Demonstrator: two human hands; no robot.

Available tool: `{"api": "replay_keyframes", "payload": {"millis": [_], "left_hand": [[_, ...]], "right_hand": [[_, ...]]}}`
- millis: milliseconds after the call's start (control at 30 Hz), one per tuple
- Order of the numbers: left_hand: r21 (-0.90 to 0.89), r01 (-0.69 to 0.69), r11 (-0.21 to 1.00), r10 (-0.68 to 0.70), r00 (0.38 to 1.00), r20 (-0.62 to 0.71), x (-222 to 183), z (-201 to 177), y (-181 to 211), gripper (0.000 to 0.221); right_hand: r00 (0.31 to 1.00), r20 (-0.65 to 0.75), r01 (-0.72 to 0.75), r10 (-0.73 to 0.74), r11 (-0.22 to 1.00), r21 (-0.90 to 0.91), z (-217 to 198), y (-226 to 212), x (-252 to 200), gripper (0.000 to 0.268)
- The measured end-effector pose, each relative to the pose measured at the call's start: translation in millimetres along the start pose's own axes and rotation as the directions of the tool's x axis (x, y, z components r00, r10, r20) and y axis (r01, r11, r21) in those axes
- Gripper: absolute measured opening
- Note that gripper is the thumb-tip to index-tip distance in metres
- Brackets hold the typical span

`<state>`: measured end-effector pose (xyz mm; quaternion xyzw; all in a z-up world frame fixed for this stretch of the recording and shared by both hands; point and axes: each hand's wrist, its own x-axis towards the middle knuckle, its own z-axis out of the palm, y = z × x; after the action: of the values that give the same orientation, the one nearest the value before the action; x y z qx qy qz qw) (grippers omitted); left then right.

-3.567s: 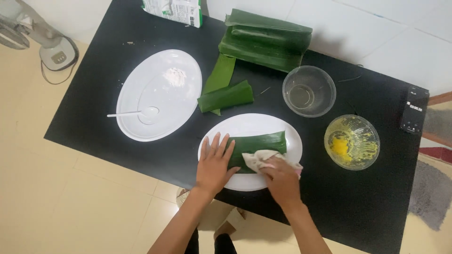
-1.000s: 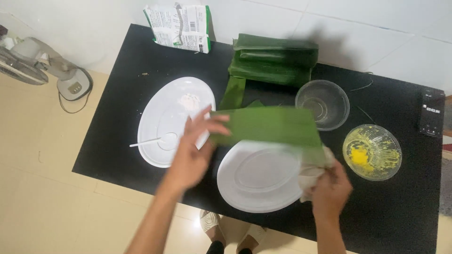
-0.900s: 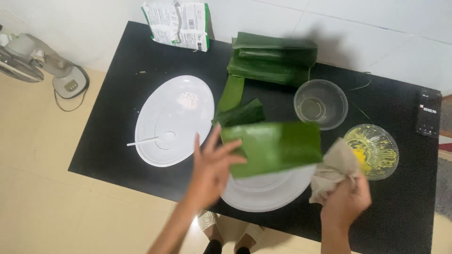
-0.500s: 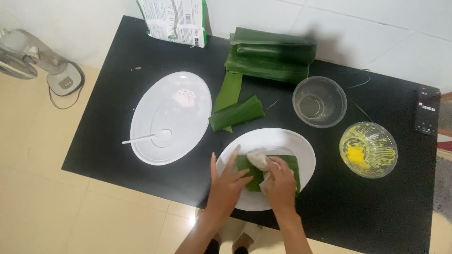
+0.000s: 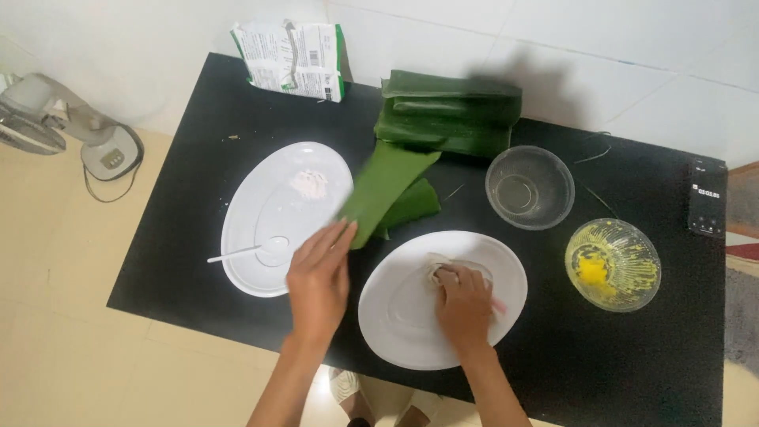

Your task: Wiping and cleaning banana leaves with a cloth on a table for food preparation.

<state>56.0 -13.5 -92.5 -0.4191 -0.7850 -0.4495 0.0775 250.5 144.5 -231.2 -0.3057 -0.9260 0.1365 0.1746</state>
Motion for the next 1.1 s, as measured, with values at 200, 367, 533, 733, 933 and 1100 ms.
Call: {"api": "replay_keyframes", "payload": {"millis": [200, 367, 533, 733, 933, 1100], "left_hand": [[0.290, -0.094, 0.952, 0.087, 0.996, 0.039, 16.1, 62.3, -36.4, 0.038], [0.473, -0.266, 0.840, 0.164, 0.955, 0.245, -0.6, 90.8, -66.4, 0.040], [0.489, -0.248, 0.836, 0.204, 0.968, 0.143, 13.3, 93.7, -52.8, 0.046], [0.533, -0.239, 0.812, 0.181, 0.971, 0.159, 15.9, 114.2, -67.6, 0.053], [0.412, -0.200, 0.889, -0.014, 0.887, 0.462, 32.7, 103.4, -28.4, 0.059], [0.374, -0.372, 0.849, 0.154, 0.853, 0.498, 54.2, 173.1, -37.9, 0.073]], "right_hand": [[0.986, 0.031, -0.152, 0.165, 0.956, -0.253, 19.3, -2.1, 4.0, 0.025], [0.987, -0.013, -0.158, 0.158, 0.971, -0.180, 12.9, -10.1, 9.8, 0.023], [0.989, -0.076, -0.136, 0.124, 0.973, -0.185, 13.0, -11.1, 11.1, 0.022], [0.983, -0.012, -0.182, 0.183, 0.966, -0.185, 14.6, -9.7, 10.1, 0.025], [0.988, -0.064, -0.152, 0.142, 0.968, -0.201, 18.0, -7.0, 9.1, 0.024], [0.984, -0.027, -0.177, 0.175, 0.966, -0.190, 16.2, -9.7, 9.7, 0.022]]}}
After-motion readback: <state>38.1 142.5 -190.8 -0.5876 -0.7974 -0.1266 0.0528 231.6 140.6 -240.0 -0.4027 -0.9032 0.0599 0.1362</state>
